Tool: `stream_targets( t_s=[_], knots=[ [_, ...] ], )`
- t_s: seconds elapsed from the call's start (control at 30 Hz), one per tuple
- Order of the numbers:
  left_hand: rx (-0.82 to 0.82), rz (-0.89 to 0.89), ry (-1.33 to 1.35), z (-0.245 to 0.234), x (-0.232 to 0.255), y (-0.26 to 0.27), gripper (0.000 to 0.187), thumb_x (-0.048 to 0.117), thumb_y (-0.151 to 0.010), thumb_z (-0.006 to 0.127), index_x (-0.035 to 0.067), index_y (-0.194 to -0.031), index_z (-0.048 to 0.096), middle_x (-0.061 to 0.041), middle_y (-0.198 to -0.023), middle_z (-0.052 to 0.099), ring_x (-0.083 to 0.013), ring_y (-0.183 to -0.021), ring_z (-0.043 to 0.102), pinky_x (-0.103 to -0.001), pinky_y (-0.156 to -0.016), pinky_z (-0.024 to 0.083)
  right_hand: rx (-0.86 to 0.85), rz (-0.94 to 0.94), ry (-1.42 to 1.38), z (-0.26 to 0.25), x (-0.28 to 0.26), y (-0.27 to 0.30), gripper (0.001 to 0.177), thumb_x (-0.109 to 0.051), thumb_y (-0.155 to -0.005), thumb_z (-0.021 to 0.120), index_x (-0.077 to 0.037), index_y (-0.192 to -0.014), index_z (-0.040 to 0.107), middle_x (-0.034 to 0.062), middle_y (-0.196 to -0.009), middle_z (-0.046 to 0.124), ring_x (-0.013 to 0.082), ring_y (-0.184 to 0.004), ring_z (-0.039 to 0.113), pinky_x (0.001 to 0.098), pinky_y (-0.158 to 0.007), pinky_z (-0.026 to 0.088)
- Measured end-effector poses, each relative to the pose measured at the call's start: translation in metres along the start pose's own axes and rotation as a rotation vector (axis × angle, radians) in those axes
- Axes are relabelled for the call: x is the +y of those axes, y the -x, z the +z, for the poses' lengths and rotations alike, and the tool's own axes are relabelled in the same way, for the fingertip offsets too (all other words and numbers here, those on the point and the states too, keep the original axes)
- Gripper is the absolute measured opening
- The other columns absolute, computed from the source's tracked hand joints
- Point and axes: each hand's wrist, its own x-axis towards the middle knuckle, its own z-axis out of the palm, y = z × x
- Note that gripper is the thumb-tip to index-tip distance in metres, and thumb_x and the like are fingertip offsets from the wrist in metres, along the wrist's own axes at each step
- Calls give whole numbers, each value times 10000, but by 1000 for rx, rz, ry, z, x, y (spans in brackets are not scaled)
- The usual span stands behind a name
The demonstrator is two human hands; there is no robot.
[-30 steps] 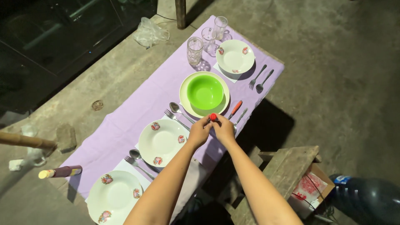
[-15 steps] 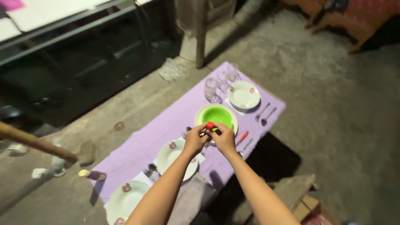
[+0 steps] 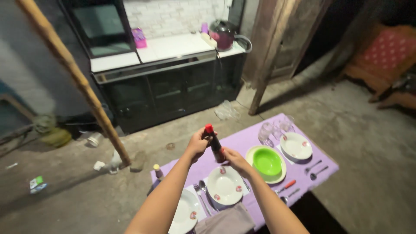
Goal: The person sets a dining table by arranging forks, spoons, glasses, plates, and bottles on the tablecloth, then folds a cloth napkin by hand.
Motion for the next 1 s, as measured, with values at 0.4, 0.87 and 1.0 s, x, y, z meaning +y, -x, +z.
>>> stream_targets(
  t_s=[0.4, 0.87, 1.0],
  knots=[
    [49, -185, -55, -69, 66, 70, 226, 206, -989, 630, 65, -1156, 571, -79, -1049, 677, -212, -922, 690, -437, -778, 629, 171, -130, 337, 138, -56, 31, 425, -168, -912, 745, -13, -1282, 606, 111, -1051, 719, 153, -832, 688, 297, -724, 564],
    [34, -53, -152, -111, 61, 103, 471, 78, -904, 694, 51, -1351, 547, -92, -1086, 718, -179, -974, 695, -328, -828, 579, 219, -142, 341, 198, -24, 14, 404, -193, -942, 695, -28, -1301, 611, 81, -1171, 700, 167, -1002, 707, 301, -840, 571],
    [11, 11, -159, -121, 47, 105, 494, 30, -890, 681, 68, -1364, 549, -87, -1104, 709, -170, -1000, 685, -332, -871, 586, 215, -141, 367, 201, -11, -2, 473, -153, -875, 762, -42, -1306, 602, 90, -1161, 705, 174, -1058, 706, 320, -861, 585]
  ],
)
